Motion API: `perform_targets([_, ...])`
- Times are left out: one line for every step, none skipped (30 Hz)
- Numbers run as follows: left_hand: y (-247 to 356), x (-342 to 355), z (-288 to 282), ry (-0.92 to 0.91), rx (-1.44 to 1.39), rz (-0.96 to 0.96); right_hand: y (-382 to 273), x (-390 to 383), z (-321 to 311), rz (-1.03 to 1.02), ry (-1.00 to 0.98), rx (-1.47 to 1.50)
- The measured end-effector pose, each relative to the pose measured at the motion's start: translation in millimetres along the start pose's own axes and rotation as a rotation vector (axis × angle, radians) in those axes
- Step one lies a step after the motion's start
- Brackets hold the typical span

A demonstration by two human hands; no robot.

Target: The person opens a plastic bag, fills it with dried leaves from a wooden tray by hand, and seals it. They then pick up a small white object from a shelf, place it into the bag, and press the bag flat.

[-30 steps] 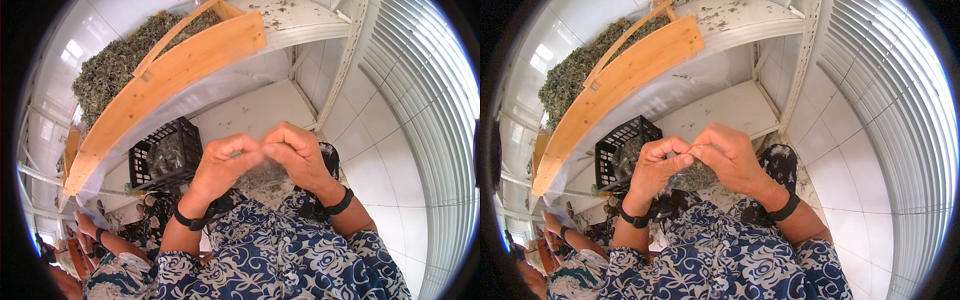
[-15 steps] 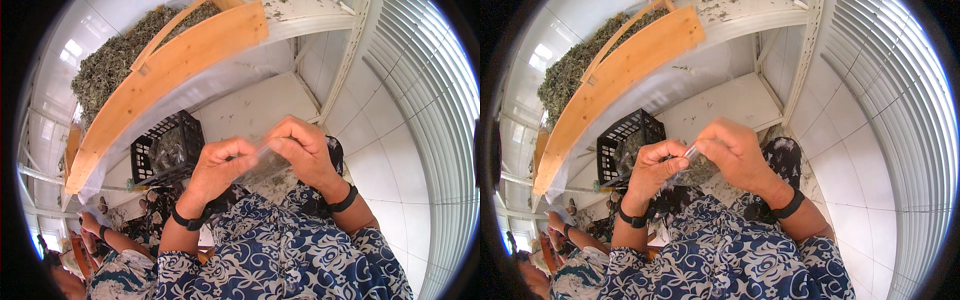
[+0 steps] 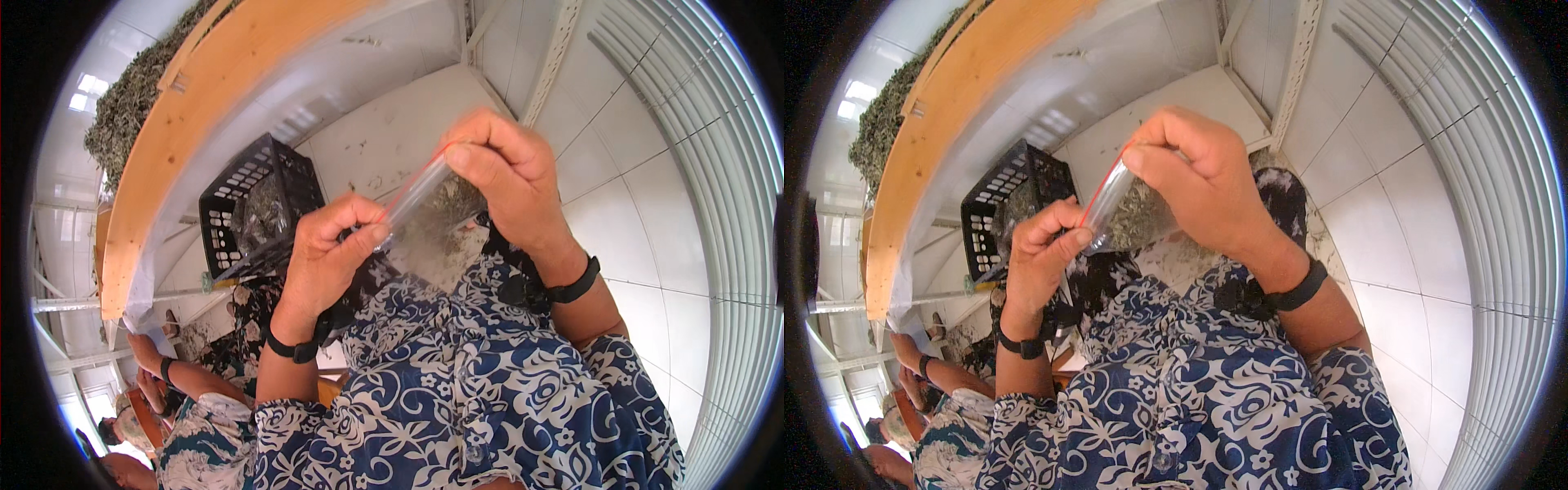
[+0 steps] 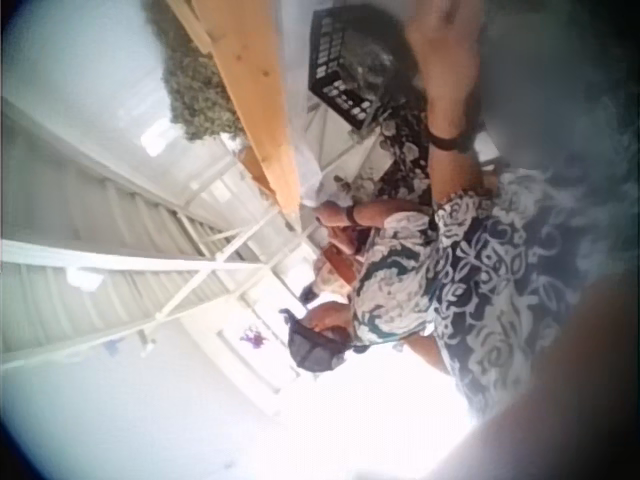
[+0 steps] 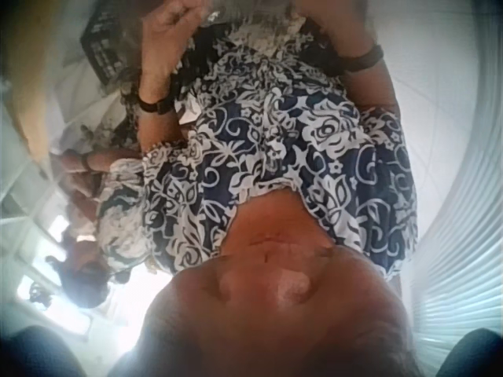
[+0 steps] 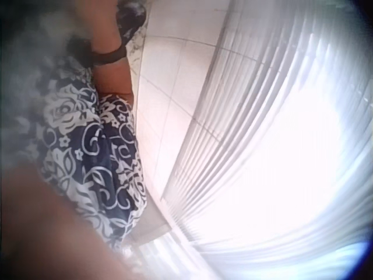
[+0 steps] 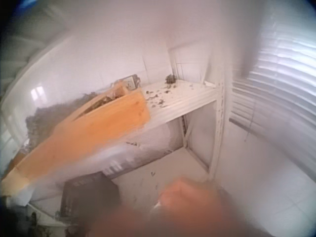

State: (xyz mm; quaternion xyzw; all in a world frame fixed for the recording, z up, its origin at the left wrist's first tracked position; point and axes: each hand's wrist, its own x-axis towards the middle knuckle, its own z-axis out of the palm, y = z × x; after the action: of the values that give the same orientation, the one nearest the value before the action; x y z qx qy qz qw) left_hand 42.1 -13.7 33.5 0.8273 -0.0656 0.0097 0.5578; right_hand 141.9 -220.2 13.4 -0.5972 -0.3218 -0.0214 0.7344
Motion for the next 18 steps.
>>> perform_targets([-2, 0, -2, -0.012, 0.051, -0.012, 2, 1, -2, -0.013, 0.004, -0.009])
perform_targets([-5, -2, -2, -0.010, 0.053, -0.004, 4, -2, -2, 0.003, 0.016, -0.002])
perform_targets([-8, -4, -2, -0.003, 0.015, -0.013, 3, -3, -2, 0.019, 0.028, 0.004])
perform_targets([-9, -3, -3, 0.004, -0.023, -0.021, 1, -1, -3, 0.010, 0.025, 0.002])
perform_targets([-8, -3, -3, 0.008, -0.032, -0.020, -1, -2, -3, 0.019, 0.051, 0.033])
perform_targets([-7, -4, -4, 0.013, -0.031, -0.015, -2, -2, -3, 0.028, 0.076, 0.064])
perform_targets([-7, -5, -5, 0.013, -0.013, -0.015, -4, -3, -5, 0.024, 0.071, 0.064])
perform_targets([-8, -6, -7, 0.014, 0.008, -0.015, -4, -3, -7, 0.059, 0.066, 0.069])
perform_targets([-10, -7, -9, 0.021, 0.009, -0.011, -3, -3, -7, 0.096, 0.061, 0.075])
perform_targets([-11, -8, -10, 0.034, 0.004, -0.013, -3, -3, -6, 0.092, 0.055, 0.076])
perform_targets([-12, -9, -10, 0.043, -0.004, -0.016, -4, -4, -5, 0.099, 0.073, 0.110])
perform_targets([-14, -9, -10, 0.045, -0.006, -0.015, -4, -4, -5, 0.107, 0.092, 0.144])
perform_targets([-15, -9, -10, 0.085, -0.096, -0.022, -2, -3, -7, 0.108, 0.090, 0.142])
perform_targets([-17, -11, -9, 0.127, -0.185, -0.033, 0, -4, -9, 0.123, 0.087, 0.170])
perform_targets([-25, -14, -13, 0.131, -0.183, -0.032, 1, -2, -9, 0.132, 0.084, 0.199])
perform_targets([-39, -18, -18, 0.143, -0.262, -0.067, 0, -1, -9, 0.130, 0.080, 0.201])
perform_targets([-40, -18, -20, 0.157, -0.340, -0.102, -1, 0, -8, 0.155, 0.097, 0.250])
perform_targets([-40, -17, -15, 0.163, -0.338, -0.100, -1, 1, -7, 0.181, 0.114, 0.299])
